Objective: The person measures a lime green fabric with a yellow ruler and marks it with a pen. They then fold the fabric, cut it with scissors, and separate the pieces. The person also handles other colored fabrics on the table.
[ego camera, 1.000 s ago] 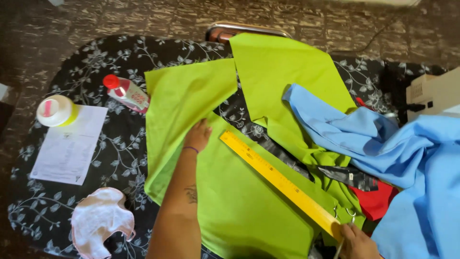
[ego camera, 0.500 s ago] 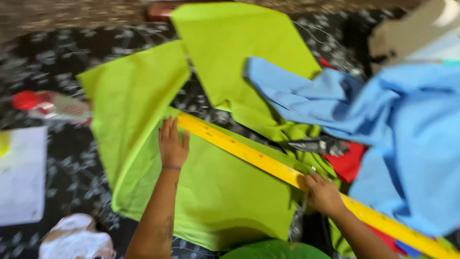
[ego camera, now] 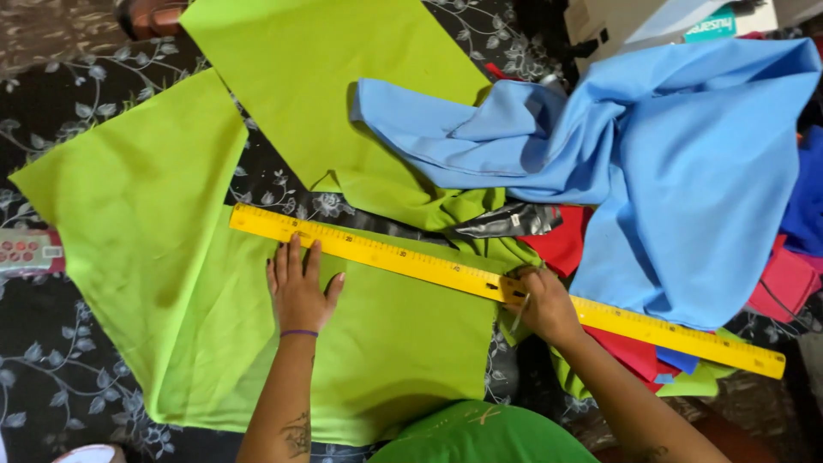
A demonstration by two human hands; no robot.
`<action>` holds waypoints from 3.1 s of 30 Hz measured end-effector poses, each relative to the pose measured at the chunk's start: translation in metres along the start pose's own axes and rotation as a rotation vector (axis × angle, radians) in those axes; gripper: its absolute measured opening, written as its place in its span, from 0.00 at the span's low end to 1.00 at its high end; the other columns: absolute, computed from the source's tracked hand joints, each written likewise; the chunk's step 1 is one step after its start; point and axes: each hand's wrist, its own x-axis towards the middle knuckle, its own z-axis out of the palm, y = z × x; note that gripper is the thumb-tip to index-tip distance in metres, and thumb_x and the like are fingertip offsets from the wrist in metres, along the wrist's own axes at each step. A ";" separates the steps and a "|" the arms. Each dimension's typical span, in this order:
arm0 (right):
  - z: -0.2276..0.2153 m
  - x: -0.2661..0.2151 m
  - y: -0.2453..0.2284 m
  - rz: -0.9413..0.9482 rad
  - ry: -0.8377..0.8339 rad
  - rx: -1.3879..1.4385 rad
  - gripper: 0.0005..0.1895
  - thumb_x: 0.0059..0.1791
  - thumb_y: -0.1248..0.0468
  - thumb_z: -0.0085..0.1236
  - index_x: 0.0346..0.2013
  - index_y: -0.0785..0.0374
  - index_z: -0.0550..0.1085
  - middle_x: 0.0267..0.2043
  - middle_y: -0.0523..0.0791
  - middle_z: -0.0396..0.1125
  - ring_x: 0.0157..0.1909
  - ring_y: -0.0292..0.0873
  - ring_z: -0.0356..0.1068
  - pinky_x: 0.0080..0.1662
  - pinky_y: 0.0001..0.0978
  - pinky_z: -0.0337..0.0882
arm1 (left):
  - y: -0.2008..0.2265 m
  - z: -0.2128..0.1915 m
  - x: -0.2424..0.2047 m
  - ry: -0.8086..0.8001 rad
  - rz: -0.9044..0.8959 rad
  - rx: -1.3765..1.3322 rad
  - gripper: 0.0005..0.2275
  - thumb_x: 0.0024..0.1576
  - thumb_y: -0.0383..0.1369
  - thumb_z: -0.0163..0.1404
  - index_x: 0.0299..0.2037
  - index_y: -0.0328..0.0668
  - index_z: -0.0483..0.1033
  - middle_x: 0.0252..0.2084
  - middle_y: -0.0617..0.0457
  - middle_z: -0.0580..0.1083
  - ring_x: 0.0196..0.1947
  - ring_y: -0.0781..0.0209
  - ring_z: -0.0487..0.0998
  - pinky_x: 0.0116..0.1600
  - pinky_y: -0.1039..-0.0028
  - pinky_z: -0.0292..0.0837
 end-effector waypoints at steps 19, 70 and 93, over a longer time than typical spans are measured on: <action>0.004 0.009 -0.008 0.020 0.121 0.162 0.29 0.38 0.52 0.80 0.38 0.57 0.67 0.44 0.48 0.73 0.41 0.57 0.76 0.44 0.48 0.77 | 0.003 0.000 -0.001 0.164 -0.088 -0.004 0.41 0.58 0.64 0.48 0.73 0.39 0.72 0.81 0.33 0.57 0.80 0.33 0.54 0.76 0.37 0.52; 0.090 0.257 -0.216 -0.111 -0.138 1.051 0.12 0.60 0.59 0.52 0.47 0.58 0.83 0.27 0.43 0.74 0.30 0.38 0.72 0.39 0.32 0.75 | 0.006 -0.019 0.007 -0.206 -0.228 -0.073 0.42 0.55 0.64 0.44 0.78 0.50 0.59 0.82 0.42 0.51 0.82 0.41 0.46 0.81 0.41 0.37; 0.192 0.404 -0.358 -0.166 -0.233 1.196 0.06 0.53 0.64 0.63 0.36 0.65 0.80 0.24 0.50 0.75 0.26 0.38 0.74 0.33 0.34 0.79 | 0.005 -0.021 0.003 -0.136 -0.216 -0.235 0.42 0.55 0.60 0.53 0.77 0.48 0.60 0.79 0.41 0.55 0.82 0.37 0.45 0.82 0.39 0.35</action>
